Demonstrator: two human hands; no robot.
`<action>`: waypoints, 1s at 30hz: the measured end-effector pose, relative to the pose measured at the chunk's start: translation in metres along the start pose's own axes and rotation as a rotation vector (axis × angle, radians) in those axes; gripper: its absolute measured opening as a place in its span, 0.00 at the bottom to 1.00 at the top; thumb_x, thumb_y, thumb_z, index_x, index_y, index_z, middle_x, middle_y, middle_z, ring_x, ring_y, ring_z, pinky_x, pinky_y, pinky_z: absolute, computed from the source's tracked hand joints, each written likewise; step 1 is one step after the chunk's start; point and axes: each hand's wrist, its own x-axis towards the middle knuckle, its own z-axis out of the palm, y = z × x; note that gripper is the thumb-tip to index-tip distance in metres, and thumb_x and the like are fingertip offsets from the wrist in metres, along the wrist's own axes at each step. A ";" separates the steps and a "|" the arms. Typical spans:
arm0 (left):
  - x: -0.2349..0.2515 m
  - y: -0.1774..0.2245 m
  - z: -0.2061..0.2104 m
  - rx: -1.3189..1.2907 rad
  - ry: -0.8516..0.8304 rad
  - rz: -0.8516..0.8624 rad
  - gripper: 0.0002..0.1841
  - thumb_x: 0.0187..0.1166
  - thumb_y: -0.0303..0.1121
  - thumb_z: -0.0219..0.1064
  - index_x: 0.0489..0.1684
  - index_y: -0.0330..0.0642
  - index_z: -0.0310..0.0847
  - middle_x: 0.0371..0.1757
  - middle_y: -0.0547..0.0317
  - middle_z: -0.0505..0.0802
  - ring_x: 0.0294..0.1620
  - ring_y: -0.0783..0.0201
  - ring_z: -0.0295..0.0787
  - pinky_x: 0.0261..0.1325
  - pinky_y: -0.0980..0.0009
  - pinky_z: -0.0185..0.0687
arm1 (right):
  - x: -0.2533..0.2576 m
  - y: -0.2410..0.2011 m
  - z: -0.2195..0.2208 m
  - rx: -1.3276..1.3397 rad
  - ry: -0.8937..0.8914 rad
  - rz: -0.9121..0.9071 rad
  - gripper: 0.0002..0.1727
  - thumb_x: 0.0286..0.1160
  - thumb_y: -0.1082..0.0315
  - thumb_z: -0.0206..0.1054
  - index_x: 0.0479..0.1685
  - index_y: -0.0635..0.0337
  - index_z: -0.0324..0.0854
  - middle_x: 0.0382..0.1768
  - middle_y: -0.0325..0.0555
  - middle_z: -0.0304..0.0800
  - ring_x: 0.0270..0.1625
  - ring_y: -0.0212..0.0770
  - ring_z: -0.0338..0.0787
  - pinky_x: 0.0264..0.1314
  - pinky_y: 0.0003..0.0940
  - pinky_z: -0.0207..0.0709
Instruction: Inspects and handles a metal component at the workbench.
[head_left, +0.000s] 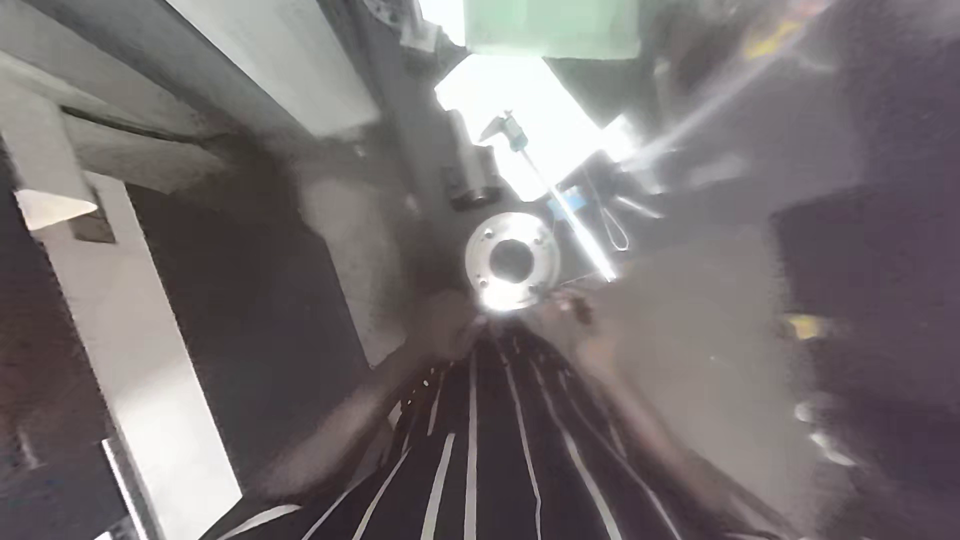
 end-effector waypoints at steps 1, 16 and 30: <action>-0.001 0.009 -0.003 -0.099 0.110 -0.109 0.28 0.88 0.49 0.49 0.31 0.36 0.88 0.34 0.49 0.93 0.41 0.54 0.92 0.50 0.50 0.87 | -0.001 -0.009 0.007 0.026 -0.122 -0.006 0.22 0.80 0.67 0.67 0.72 0.62 0.79 0.62 0.48 0.90 0.59 0.39 0.92 0.63 0.39 0.88; 0.018 0.051 0.023 -0.034 0.122 -0.079 0.44 0.81 0.59 0.55 0.92 0.38 0.51 0.93 0.50 0.63 0.95 0.53 0.49 0.93 0.35 0.33 | 0.001 -0.062 0.026 0.181 -0.286 -0.074 0.21 0.86 0.69 0.57 0.76 0.57 0.72 0.63 0.42 0.87 0.58 0.33 0.90 0.58 0.36 0.89; -0.003 0.043 0.013 -0.132 0.298 -0.461 0.39 0.79 0.53 0.65 0.90 0.46 0.60 0.90 0.58 0.69 0.90 0.61 0.60 0.91 0.55 0.58 | 0.120 0.045 -0.037 -0.553 -0.126 -0.178 0.17 0.77 0.59 0.70 0.62 0.52 0.85 0.60 0.49 0.89 0.60 0.46 0.90 0.63 0.55 0.85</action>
